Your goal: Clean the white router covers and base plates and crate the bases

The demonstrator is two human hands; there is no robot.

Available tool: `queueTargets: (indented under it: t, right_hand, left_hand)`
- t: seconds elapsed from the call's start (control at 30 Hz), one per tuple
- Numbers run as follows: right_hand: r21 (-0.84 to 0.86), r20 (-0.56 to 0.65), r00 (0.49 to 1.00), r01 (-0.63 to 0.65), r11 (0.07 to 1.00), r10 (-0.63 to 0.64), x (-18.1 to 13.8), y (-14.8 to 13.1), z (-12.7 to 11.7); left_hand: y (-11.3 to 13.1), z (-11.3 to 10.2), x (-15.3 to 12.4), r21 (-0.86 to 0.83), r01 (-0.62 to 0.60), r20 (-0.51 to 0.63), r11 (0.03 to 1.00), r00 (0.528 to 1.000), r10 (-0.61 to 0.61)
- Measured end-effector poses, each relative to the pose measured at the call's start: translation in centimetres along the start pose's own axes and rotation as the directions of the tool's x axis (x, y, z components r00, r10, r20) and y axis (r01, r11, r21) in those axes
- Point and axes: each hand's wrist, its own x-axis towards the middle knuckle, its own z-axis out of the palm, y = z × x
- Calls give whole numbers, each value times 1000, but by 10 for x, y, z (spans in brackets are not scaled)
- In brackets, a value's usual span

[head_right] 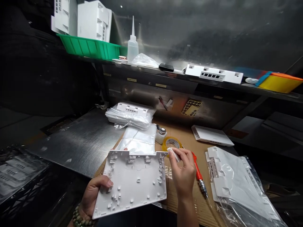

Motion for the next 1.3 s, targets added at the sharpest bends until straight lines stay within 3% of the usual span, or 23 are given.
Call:
queueTargets:
  t: [0.13,0.27,0.43,0.63,0.77,0.87,0.97,1.07,1.2,1.3]
  right_hand:
    - [127,72,992,92,988,-102,-3,-55,12]
    - [242,114,979,136,961,-167,-5,-93,24]
    - [200,97,977,170,965,-192,-3,-91,25]
    - [181,114,970,192,965,-214,-1,-88,25]
    - [98,60,985,154,983,-161,15,-57,13]
    - [-64,-23,998,-55,996,53,35,-2,4]
    - [-261,39,963,-247,933,265,54,59,10]
    - [-387,105,923,-306,870,371,66,101,29]
    - [-490,178,898,-274,828,403,68,120,53]
    - [-527,208,895,-237,816,394,62,122,64]
  left_hand:
    - [-22,27,8,61,-75,-61,995,995,78]
    - [-41,49,14,67,-59,-80,996,995,64]
    - [-47,62,15,89,-70,-71,994,995,76]
    - [-45,62,18,85,-51,-50,995,997,56]
    - [-30,50,22,67,-50,-30,996,998,52]
    - [-10,32,24,53,14,-3,998,1000,-14]
    - [10,16,21,20,141,97,990,985,-142]
    - [22,14,16,1,104,223,995,969,-101]
    - [29,22,9,-30,-6,288,1000,958,15]
    - [32,17,9,-30,44,315,999,948,-32]
